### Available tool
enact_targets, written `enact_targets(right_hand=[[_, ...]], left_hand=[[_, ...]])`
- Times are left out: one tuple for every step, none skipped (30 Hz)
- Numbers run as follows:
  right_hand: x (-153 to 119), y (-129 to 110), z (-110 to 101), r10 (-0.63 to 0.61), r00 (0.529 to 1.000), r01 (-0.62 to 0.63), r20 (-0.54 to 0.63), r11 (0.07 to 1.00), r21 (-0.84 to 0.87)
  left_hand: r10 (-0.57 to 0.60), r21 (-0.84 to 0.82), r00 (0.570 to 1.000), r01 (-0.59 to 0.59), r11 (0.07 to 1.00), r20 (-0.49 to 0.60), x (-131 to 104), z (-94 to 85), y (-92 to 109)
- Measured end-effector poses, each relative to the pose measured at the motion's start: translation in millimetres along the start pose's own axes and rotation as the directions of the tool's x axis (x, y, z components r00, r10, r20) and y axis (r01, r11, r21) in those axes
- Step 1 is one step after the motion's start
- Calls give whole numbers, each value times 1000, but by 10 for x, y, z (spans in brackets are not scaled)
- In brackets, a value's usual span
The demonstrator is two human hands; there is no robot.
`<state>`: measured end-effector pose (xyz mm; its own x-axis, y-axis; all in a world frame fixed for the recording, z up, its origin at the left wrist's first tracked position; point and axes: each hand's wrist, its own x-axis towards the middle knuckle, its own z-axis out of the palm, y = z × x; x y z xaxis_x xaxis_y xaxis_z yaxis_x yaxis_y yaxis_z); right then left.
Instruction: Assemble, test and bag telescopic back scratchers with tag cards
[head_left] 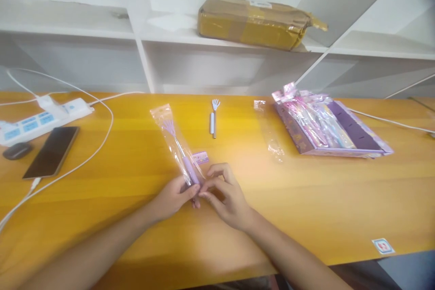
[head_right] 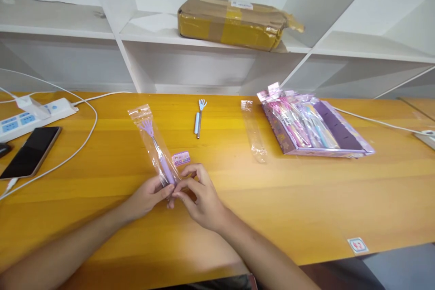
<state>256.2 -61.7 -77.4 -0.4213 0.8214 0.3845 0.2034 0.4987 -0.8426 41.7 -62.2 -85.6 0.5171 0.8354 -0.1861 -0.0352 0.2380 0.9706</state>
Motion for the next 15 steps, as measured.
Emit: enact_targets(right_hand=[[-7, 1, 9, 16, 1000, -17, 17, 999, 43], [-12, 2, 15, 30, 999, -34, 38, 995, 90], [-16, 4, 19, 43, 997, -51, 61, 989, 139], [-18, 6, 20, 57, 995, -72, 85, 980, 184], [-18, 8, 18, 72, 992, -94, 108, 971, 222], [-15, 9, 13, 84, 988, -115, 131, 961, 250], [-10, 10, 5, 95, 985, -130, 143, 956, 263], [-3, 10, -5, 98, 985, -132, 143, 958, 253], [7, 10, -17, 93, 987, -121, 132, 967, 223], [18, 10, -31, 83, 990, -103, 116, 978, 182], [31, 11, -45, 69, 993, -82, 99, 987, 140], [44, 12, -58, 59, 995, -68, 84, 992, 107], [57, 13, -70, 57, 996, -63, 73, 994, 92], [68, 15, -80, 63, 996, -69, 69, 993, 95], [76, 18, -87, 73, 995, -80, 69, 991, 109]], left_hand=[[-5, -2, 1000, 5, 1000, 6, -4, -3, -7], [-9, -4, 1000, 9, 1000, 12, -10, -5, -11], [-12, -9, 1000, 12, 1000, 17, -16, -8, -10], [-16, -18, 1000, 16, 1000, 23, -22, -9, -5], [-23, -35, 999, 23, 999, 25, -28, -10, 4], [-31, -59, 999, 32, 998, 25, -33, -9, 16], [-37, -82, 999, 40, 996, 28, -38, -6, 29], [-39, -101, 999, 42, 994, 38, -40, -1, 40], [-32, -115, 998, 38, 993, 51, -40, 6, 47], [-15, -121, 998, 23, 992, 63, -39, 15, 49], [11, -118, 998, -2, 993, 69, -35, 23, 46], [37, -111, 997, -29, 993, 69, -31, 32, 38], [52, -103, 997, -45, 994, 65, -27, 38, 25], [57, -95, 997, -51, 994, 61, -23, 41, 9], [49, -86, 997, -44, 995, 63, -21, 41, -10]])
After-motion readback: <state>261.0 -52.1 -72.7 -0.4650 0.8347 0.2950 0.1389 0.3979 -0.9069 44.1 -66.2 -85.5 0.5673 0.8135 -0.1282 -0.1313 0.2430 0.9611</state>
